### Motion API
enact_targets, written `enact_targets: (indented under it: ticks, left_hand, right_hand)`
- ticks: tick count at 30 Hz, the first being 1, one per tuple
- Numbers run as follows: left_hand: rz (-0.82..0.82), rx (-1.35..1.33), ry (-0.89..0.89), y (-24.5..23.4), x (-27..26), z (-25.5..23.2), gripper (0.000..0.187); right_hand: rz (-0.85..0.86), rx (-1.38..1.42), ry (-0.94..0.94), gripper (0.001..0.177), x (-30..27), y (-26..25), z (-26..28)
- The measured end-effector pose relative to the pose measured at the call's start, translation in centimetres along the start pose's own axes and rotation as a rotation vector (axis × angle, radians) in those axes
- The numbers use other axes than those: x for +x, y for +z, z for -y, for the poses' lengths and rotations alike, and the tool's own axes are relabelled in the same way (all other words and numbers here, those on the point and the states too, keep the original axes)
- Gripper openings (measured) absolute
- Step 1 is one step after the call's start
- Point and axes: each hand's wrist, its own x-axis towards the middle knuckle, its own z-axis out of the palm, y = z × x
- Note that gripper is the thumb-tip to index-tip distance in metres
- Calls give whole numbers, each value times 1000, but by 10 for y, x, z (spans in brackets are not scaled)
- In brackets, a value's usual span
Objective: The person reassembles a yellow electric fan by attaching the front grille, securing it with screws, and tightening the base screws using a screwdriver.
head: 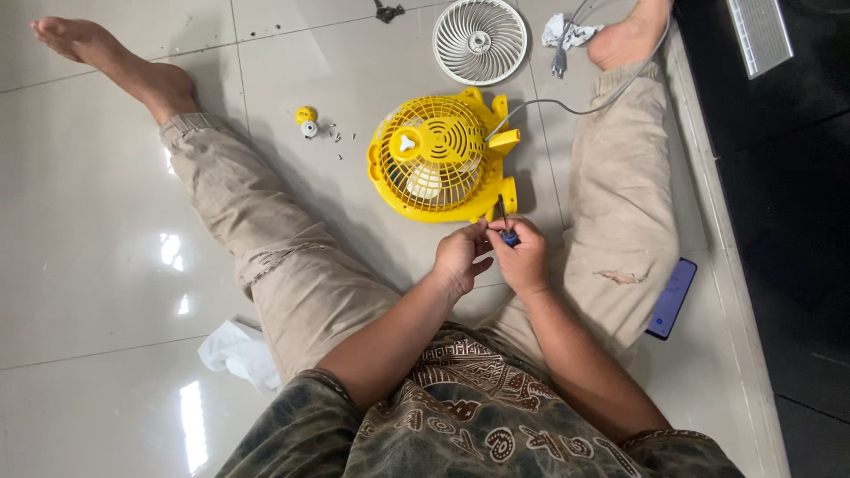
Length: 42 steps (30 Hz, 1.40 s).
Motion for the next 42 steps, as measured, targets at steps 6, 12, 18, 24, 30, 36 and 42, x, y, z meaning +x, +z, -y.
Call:
enact_targets:
  ticks: [6,12,18,24,30,36,42]
  left_hand:
    - [36,-9,6,-4,1,-2,16]
    - [-188,137,-122,-13,10,-5,37]
    - [-316,137,327,-53,35,-23,28]
    - [-339,350,240,-84,37,-58,22]
    - [-182,526,22,-123,37,-88,14]
    - [-77,188,376,-164,48,-81,34]
    - [-206,175,189,-146,29,-93,35]
  right_hand:
    - [-10,-73,-52,9,1,2,1]
    - [-159,123,352,7,8,-5,-27]
    - [-273,526,865,15,75,-29,-106]
    - [-33,601,979,13,76,-5,-159]
    - [137,543,1003,21,54,11,-151]
    - [269,607,1155,23,29,26,-135]
    - [-103,885,936,14,36,9,-118]
